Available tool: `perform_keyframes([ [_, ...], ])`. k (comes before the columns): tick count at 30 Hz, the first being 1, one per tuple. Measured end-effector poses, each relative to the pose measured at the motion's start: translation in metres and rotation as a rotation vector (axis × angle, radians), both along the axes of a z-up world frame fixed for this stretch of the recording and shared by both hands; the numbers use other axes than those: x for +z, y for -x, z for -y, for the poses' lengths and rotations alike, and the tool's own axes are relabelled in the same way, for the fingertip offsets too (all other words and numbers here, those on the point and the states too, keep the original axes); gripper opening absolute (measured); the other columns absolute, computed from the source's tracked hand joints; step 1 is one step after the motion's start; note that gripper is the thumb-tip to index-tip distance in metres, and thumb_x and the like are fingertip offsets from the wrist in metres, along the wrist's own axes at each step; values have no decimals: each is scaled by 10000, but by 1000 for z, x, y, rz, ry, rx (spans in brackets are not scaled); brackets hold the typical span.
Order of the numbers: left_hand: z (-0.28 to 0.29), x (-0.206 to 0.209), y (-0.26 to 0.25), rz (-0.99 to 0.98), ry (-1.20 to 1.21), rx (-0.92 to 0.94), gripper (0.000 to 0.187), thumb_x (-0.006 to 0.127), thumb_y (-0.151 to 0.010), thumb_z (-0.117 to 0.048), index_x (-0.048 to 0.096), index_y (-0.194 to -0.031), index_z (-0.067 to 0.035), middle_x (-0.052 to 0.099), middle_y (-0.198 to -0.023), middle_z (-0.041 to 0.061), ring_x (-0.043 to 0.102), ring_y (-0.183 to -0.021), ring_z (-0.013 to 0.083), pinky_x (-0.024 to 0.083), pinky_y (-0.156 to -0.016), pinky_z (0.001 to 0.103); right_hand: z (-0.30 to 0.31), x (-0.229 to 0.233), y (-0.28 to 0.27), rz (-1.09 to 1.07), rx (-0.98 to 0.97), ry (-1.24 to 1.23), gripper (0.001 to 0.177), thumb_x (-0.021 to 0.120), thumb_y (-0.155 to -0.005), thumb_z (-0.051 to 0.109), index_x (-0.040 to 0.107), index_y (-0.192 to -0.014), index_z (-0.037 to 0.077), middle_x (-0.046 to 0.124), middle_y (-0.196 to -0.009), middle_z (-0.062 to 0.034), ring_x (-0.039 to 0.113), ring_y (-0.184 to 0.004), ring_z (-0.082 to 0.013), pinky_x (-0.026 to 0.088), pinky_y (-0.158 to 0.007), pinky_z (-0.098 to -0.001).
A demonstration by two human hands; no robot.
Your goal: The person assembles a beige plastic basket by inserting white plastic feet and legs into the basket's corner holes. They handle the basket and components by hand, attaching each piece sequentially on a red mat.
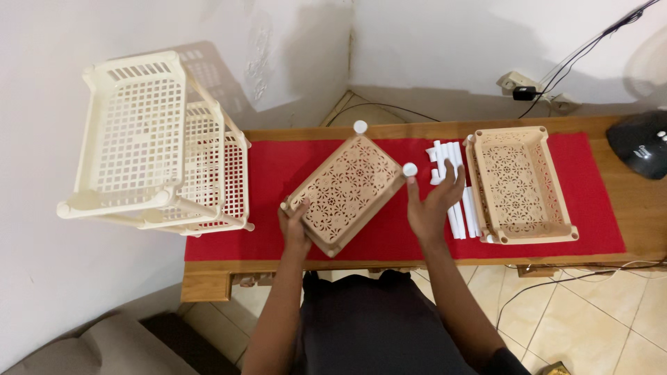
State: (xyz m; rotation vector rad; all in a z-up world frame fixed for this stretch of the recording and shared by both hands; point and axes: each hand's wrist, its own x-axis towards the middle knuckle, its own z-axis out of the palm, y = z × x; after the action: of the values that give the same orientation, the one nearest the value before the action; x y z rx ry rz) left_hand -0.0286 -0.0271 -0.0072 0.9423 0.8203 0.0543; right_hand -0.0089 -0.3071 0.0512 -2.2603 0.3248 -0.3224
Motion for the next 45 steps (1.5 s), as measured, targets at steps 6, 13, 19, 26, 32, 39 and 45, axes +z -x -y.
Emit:
perform_keyframes([
  [6,32,-13,16,20,-21,206,995,820,-742,-204,228,-1541,-210,425,-1474,131,464,-1350,329,440,-1091,516,-51,-48,37,-615,103,-824,987,620,-882,528,116,-1619,107,364,-1573,-244,449,-1413,-397,430,-1111,-542],
  [13,44,-47,33,92,-367,18,840,873,-801,-308,368,-1411,-30,481,-1341,173,501,-1237,290,443,-1055,436,-64,-74,47,-530,230,-705,1099,821,-810,326,114,-1604,49,421,-1551,-246,453,-1433,-361,442,-1138,-484],
  [19,48,-48,51,-60,-726,-217,729,867,-810,-456,511,-1246,7,499,-1236,165,522,-1160,270,441,-996,433,-34,-64,12,-471,344,-523,1035,829,-822,197,183,-1614,31,398,-1576,-239,446,-1425,-334,436,-1136,-466],
  [26,48,-40,55,-82,-870,-281,681,831,-775,-572,627,-1068,8,561,-1107,164,544,-1080,310,466,-954,478,-29,-77,-5,-549,368,-482,1005,794,-832,185,174,-1602,2,454,-1549,-244,653,-1224,-311,623,-880,-410],
  [32,44,-34,55,-199,-982,-446,706,793,-792,-620,651,-1082,8,574,-1140,189,500,-1145,354,432,-982,516,-23,-118,-6,-505,418,-189,1019,865,-830,331,282,-1576,-47,542,-1408,-277,603,-1273,-342,489,-1061,-400],
  [39,47,-18,54,-274,-974,-512,717,755,-814,-630,640,-1115,11,567,-1172,186,490,-1176,363,435,-981,528,-17,-128,1,-542,374,-139,1043,845,-771,453,347,-1570,6,495,-1330,-247,616,-1200,-359,524,-1037,-415],
  [45,45,-17,53,-297,-997,-538,760,767,-801,-637,635,-1162,19,580,-1194,190,511,-1167,358,451,-986,495,-16,-123,2,-575,380,-124,1040,830,-784,484,339,-1572,16,488,-1334,-238,595,-1207,-354,510,-1030,-425],
])
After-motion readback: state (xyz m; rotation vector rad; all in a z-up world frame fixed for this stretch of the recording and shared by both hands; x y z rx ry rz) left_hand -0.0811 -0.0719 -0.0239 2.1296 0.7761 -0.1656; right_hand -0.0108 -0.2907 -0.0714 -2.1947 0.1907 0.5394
